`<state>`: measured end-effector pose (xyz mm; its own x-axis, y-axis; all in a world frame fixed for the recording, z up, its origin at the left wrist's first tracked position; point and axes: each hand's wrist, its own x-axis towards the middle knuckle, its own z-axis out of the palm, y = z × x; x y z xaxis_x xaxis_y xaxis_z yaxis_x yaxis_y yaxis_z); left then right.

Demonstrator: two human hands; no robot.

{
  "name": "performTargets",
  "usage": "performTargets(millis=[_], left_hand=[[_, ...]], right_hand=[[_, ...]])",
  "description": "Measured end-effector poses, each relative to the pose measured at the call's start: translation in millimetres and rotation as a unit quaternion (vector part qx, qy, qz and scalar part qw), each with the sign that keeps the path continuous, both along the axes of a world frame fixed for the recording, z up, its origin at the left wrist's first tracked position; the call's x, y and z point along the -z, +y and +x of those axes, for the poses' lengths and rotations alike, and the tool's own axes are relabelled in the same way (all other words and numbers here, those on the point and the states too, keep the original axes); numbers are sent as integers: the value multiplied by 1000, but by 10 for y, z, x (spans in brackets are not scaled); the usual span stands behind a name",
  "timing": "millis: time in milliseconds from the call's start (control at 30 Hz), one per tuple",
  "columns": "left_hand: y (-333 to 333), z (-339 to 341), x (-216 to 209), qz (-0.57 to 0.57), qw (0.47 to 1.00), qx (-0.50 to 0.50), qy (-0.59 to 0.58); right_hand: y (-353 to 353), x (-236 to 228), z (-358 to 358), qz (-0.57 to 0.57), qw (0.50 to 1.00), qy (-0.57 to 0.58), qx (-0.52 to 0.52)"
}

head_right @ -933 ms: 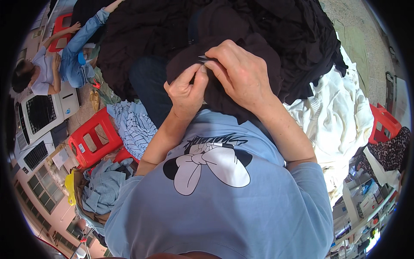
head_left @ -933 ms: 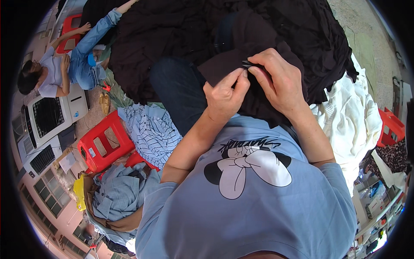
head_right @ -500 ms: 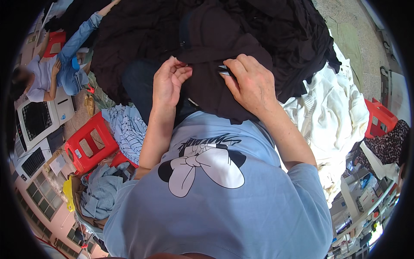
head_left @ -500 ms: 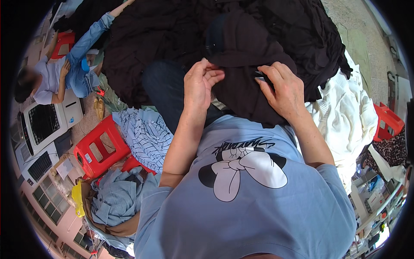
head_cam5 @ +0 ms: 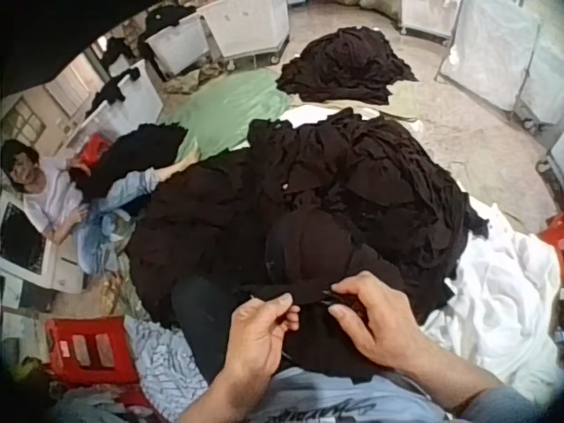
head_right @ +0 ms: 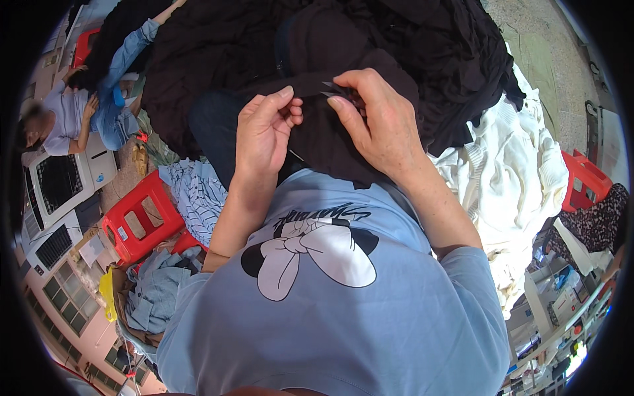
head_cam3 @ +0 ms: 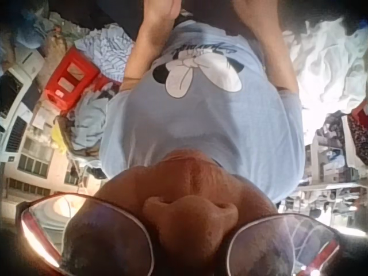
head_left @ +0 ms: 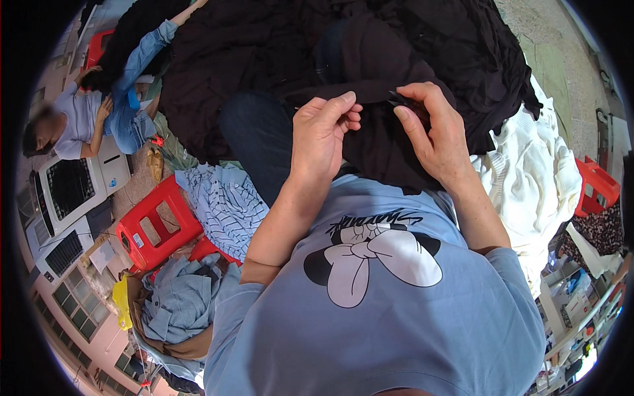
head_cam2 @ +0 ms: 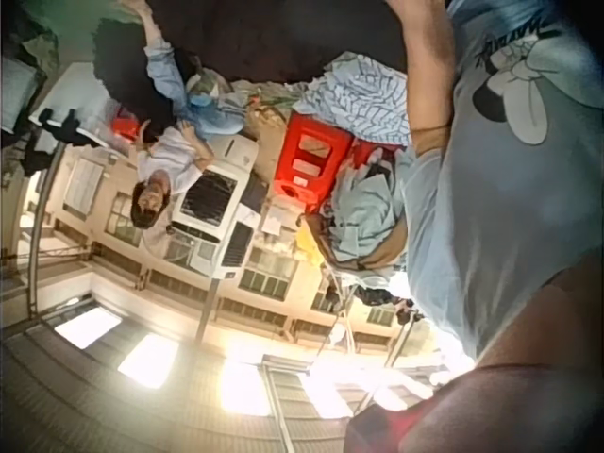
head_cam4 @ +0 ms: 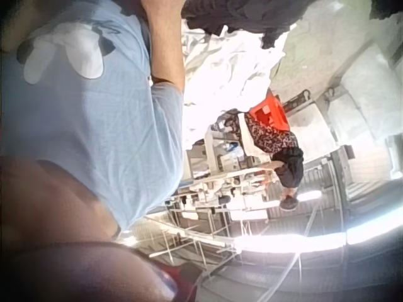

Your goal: Inspecting black shirts and trimming loose threads using snips.

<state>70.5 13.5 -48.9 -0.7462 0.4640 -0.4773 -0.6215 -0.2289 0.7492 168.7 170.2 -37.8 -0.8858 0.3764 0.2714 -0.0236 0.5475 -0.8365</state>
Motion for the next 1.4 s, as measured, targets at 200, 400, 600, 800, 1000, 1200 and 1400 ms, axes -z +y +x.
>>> performTargets(millis=[200,400,600,800,1000,1200,1400], left_hand=[[57,70,-69,22,999,-24,36],[40,81,-34,42,999,-18,30],[36,38,-30,27,999,-16,-7],[44,30,-19,36,999,-15,-13],[36,-39,20,53,995,-8,-82],[43,-21,16,54,996,-9,-68],[57,-2,19,56,996,-14,-67]], right_hand=[[-42,-46,-203,72,996,27,-41],[-25,17,-245,124,988,62,-69],[-4,45,-206,80,992,85,-46],[78,118,-198,92,990,62,-88],[-19,59,-215,40,999,10,-23],[19,86,-277,96,994,17,-41],[14,135,-304,163,984,57,-41]])
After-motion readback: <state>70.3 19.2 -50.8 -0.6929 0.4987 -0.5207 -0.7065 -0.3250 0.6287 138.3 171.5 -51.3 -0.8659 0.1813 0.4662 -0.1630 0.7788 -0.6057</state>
